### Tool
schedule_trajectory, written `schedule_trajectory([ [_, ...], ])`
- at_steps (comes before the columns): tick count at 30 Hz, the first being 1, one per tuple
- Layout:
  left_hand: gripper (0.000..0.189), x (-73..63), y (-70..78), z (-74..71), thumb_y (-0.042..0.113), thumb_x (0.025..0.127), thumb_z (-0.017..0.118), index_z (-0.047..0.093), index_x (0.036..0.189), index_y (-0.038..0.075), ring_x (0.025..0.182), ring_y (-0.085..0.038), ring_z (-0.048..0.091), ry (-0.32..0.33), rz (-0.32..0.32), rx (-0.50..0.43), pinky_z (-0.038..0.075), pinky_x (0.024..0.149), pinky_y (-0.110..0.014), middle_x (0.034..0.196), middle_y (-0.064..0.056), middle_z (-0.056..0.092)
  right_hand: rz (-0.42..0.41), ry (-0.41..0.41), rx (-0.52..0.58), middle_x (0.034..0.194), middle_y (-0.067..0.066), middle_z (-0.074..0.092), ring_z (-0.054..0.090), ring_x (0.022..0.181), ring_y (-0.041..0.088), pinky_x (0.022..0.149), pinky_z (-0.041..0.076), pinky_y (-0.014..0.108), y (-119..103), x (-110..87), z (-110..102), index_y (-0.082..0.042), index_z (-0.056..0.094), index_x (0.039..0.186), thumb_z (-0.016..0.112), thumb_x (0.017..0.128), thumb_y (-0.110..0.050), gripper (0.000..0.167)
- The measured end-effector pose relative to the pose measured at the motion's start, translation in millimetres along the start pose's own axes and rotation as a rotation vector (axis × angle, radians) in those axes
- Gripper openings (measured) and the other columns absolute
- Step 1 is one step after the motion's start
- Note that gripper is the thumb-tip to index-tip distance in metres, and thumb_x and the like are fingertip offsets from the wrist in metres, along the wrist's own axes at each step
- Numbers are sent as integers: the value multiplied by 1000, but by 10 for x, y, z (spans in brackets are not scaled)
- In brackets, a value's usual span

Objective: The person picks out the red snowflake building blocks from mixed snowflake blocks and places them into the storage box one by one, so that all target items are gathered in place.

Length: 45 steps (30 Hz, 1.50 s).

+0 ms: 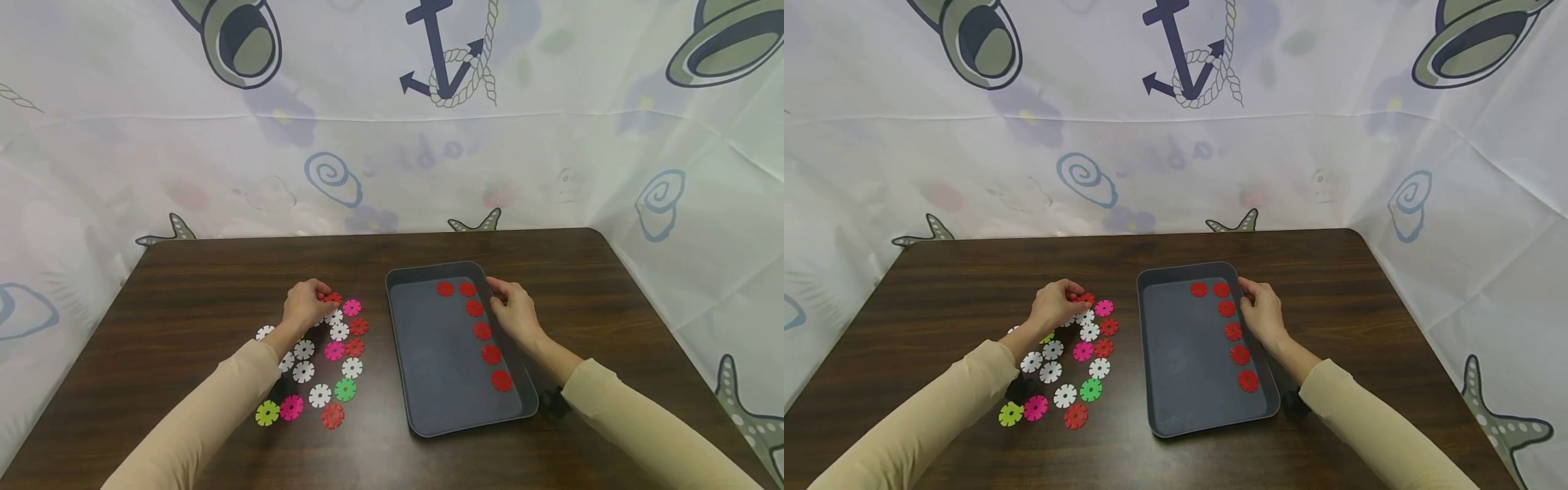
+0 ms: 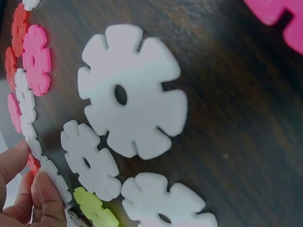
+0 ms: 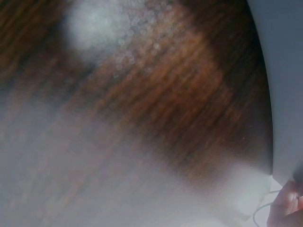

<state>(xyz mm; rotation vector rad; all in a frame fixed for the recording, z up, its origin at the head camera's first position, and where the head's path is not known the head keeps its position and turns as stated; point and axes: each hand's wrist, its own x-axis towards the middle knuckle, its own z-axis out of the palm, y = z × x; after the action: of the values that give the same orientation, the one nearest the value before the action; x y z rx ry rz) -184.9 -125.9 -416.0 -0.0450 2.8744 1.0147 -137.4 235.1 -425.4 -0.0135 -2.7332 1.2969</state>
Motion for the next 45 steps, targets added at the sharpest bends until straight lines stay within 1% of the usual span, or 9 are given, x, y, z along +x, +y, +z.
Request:
schedule_trajectory([
  [7, 32, -9, 26, -1, 14, 82, 71, 61, 108, -2, 85, -28, 57, 0, 4, 17, 47, 74, -43, 98, -17, 62, 5, 0, 4, 113, 25, 56, 55, 99, 32, 81, 47, 40, -8, -2, -5, 7, 50, 130, 48, 89, 5, 42],
  [14, 32, 7, 19, 33, 12, 81, 72, 61, 108, -1, 89, -30, 59, 22, 32, 21, 48, 79, -44, 99, -17, 64, 3, 5, -2, 114, 25, 55, 55, 100, 32, 81, 47, 38, -26, -7, -14, 7, 50, 130, 48, 89, 6, 41],
  [22, 28, 5, 34, 75, 4, 78, 72, 63, 105, -2, 91, -30, 56, 73, 86, -20, 47, 78, -43, 100, -19, 59, 0, 9, -1, 115, 25, 56, 55, 99, 32, 82, 48, 40, -22, 8, -5, 7, 51, 130, 48, 89, 6, 41],
  [25, 26, 3, 38, 84, 1, 79, 71, 63, 104, -2, 91, -29, 56, 80, 104, -53, 48, 78, -42, 100, -19, 60, 1, 6, 4, 116, 25, 56, 55, 100, 32, 83, 48, 40, -19, 11, -8, 7, 51, 130, 48, 89, 5, 41],
  [28, 24, 1, 39, 85, -1, 80, 70, 63, 103, -1, 89, -28, 58, 74, 104, -89, 50, 75, -39, 98, -18, 62, 0, 5, 5, 116, 25, 55, 54, 99, 32, 83, 47, 40, -16, 8, -11, 7, 50, 130, 48, 89, 5, 41],
  [32, 24, 5, 38, 79, 0, 82, 67, 63, 106, -1, 87, -27, 60, 47, 63, -165, 51, 70, -32, 99, -17, 64, 3, 4, 7, 116, 25, 55, 55, 99, 32, 82, 47, 39, -11, 8, -9, 7, 51, 130, 48, 89, 6, 41],
  [37, 28, -2, 113, 53, 3, 85, 65, 61, 112, 1, 92, -26, 60, -3, -10, -322, 50, 71, -24, 107, -18, 63, 10, -1, 11, 117, 24, 55, 54, 100, 32, 83, 47, 39, -9, 15, -10, 6, 51, 130, 49, 89, 5, 41],
  [40, 30, -12, 222, 36, 3, 86, 65, 60, 116, 1, 93, -22, 61, -51, -54, -451, 52, 74, -23, 110, -18, 62, 9, -2, 12, 117, 25, 55, 54, 100, 32, 83, 46, 39, -10, 19, -11, 6, 51, 130, 49, 89, 5, 41],
  [45, 34, -23, 496, 53, 0, 86, 64, 57, 120, -1, 88, -16, 63, -129, -101, -647, 53, 85, -32, 106, -14, 59, 8, 2, 10, 116, 25, 56, 55, 99, 32, 82, 47, 39, -15, 16, -12, 7, 51, 129, 49, 89, 7, 41],
])
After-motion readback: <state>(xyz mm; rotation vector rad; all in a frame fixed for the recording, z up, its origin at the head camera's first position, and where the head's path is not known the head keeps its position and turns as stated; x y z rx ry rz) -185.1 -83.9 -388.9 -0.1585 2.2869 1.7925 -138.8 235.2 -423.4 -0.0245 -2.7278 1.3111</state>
